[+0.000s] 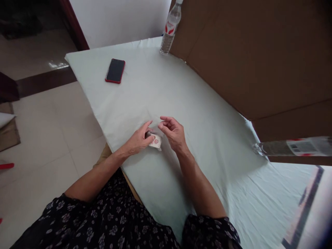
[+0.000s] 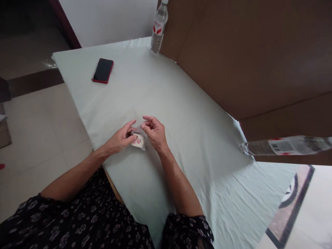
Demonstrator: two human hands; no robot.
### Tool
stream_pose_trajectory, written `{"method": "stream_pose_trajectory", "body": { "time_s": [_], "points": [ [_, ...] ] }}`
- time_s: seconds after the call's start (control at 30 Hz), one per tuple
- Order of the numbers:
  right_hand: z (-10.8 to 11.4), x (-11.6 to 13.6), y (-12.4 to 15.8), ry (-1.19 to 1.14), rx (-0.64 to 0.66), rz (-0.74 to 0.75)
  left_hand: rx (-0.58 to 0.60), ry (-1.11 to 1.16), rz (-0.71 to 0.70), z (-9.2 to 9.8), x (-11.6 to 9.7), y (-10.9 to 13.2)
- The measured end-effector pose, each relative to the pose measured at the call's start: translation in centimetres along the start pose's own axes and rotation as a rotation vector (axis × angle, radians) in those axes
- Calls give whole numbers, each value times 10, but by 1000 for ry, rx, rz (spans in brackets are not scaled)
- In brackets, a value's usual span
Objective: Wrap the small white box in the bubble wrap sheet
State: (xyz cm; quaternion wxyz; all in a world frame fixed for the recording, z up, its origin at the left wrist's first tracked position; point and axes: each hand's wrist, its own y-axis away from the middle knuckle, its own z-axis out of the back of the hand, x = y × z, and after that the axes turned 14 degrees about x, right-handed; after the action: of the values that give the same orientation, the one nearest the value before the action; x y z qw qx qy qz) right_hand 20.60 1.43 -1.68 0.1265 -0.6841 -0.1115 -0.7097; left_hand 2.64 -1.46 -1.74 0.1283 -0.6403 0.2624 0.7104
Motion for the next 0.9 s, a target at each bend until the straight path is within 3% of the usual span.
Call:
{"method": "stream_pose_trajectory", "body": {
  "time_s": [0.13, 0.3, 0.47, 0.67, 0.73, 0.9],
  "points": [
    [-5, 9, 13, 198, 3, 31, -3, -46, -1, 3, 0, -1],
    [-11, 11, 31, 544, -27, 113, -38, -36, -103, 2, 9, -2],
    [-12, 8, 44, 821, 132, 175, -137, -118, -202, -4, 21, -2],
    [-15, 15, 81, 987, 260, 310, -150, -167, -172, -5, 19, -2],
    [-14, 16, 96, 936, 193, 342, -179, -171, -160, -3, 16, 1],
    [1, 4, 112, 741, -126, 309, -330, -296, -173, 5, 12, 16]
  ]
}}
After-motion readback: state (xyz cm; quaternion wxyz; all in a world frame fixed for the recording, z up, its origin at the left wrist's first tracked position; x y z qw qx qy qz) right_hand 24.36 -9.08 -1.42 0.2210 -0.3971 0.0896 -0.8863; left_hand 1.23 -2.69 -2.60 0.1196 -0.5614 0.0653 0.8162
